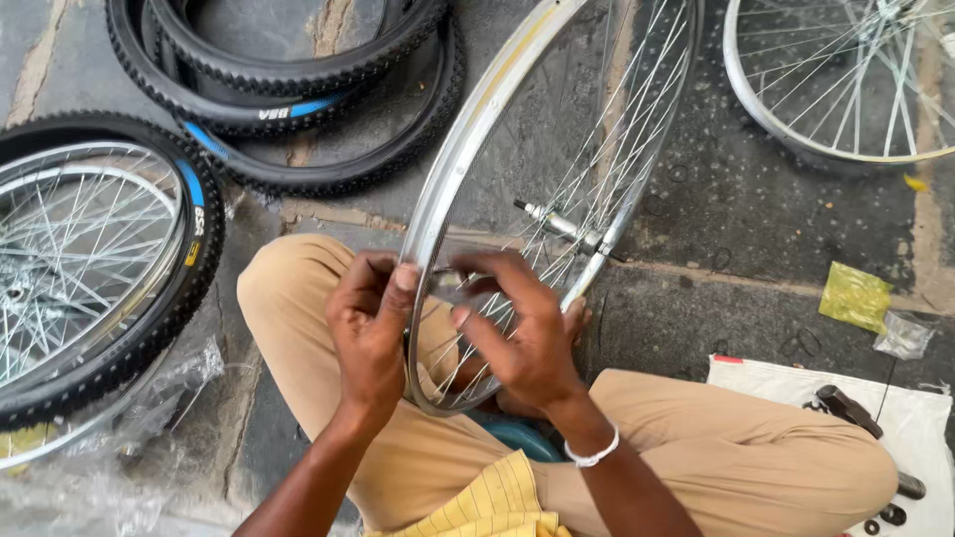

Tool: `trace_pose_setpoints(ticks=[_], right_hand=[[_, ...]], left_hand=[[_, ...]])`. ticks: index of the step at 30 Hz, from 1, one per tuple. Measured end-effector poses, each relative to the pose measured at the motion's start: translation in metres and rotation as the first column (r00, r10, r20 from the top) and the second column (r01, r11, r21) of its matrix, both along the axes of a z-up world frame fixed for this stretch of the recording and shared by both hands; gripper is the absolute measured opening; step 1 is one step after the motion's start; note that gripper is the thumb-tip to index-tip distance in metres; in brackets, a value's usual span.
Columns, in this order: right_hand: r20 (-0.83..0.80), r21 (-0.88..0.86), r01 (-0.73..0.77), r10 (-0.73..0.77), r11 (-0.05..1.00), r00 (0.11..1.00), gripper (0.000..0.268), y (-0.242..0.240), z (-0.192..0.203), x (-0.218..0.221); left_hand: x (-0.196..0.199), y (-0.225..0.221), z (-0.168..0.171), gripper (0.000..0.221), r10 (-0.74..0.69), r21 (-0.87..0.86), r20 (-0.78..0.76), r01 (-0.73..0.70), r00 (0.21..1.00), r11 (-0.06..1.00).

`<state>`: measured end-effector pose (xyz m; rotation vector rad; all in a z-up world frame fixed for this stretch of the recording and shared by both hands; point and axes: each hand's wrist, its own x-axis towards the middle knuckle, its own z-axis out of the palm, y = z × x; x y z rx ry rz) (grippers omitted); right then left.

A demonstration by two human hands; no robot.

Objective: The person holds a bicycle wheel rim by hand and threads a spoke through a hole in the rim, then screws a nipple onto the spoke to secure it.

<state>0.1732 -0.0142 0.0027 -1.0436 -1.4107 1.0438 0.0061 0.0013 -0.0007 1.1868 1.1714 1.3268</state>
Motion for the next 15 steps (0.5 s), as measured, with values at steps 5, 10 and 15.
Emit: trace_pose_setpoints(ticks=[5,10,15], right_hand=[[-0.038,0.048,-0.108,0.110,0.993,0.993,0.028,0.018,0.013,0.002],[0.105,0.009,0.139,-0.139,0.990,0.985,0.033,0.013,-0.005,-0.025],[-0.163,-0.053,-0.161,0.151,0.985,0.975,0.051,0.021,-0.007,-0.012]], left_hand=[[-0.004,0.003,0.003,0.029,0.035,-0.041,0.009,-0.035,0.999,0.999],[0.001,0.004,0.016,0.029,-0.010,0.012,0.086,0.009,0.996,1.000],[-0.003,0.006,0.004,0.028,0.065,-0.049,0.030,-0.063,0.997,0.997]])
